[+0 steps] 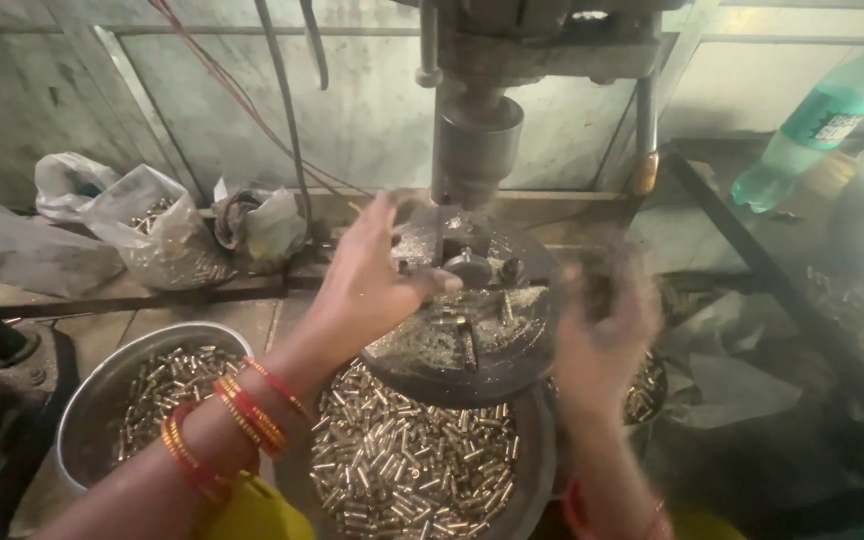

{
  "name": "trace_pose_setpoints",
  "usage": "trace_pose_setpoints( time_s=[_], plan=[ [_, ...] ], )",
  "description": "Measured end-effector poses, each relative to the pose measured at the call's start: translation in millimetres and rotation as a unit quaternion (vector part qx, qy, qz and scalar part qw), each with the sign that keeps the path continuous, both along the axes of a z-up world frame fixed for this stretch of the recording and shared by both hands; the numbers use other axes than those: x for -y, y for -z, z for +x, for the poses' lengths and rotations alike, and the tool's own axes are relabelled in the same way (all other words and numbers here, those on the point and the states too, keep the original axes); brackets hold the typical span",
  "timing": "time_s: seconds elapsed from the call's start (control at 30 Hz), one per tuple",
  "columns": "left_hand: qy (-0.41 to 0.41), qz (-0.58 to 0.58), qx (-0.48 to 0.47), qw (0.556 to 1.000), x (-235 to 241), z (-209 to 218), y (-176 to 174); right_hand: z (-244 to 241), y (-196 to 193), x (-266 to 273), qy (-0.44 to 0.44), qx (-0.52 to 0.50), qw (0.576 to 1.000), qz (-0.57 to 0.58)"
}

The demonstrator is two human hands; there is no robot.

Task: Operating a machine to process or sort small metal components.

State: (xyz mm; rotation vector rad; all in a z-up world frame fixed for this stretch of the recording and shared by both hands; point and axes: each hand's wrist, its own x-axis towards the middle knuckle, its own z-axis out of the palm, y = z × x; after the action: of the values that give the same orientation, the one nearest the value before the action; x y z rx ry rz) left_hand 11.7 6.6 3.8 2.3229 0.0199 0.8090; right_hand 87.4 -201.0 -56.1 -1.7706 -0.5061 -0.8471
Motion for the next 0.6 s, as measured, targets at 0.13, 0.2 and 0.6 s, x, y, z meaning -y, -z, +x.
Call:
trace_pose_setpoints(
  time_s=[0.13,0.2,0.6],
  plan=[
    [0.059,-0.056,-0.037,0.996,2.8,0.9,1.8,49.2,-86.4,6.0,0.015,0.187,0.982,0.013],
    [0.061,-0.132,-0.109,0.983,4.3,4.2,-0.2,75.2,-125.1,-2.6,-0.121,0.082,0.988,-0.044],
    [0.085,-0.166,-0.060,0.981,8.9,2.7,-5.3,240.0,-92.2,-63.2,-0.001,0.264,0.961,-0.077]
  ],
)
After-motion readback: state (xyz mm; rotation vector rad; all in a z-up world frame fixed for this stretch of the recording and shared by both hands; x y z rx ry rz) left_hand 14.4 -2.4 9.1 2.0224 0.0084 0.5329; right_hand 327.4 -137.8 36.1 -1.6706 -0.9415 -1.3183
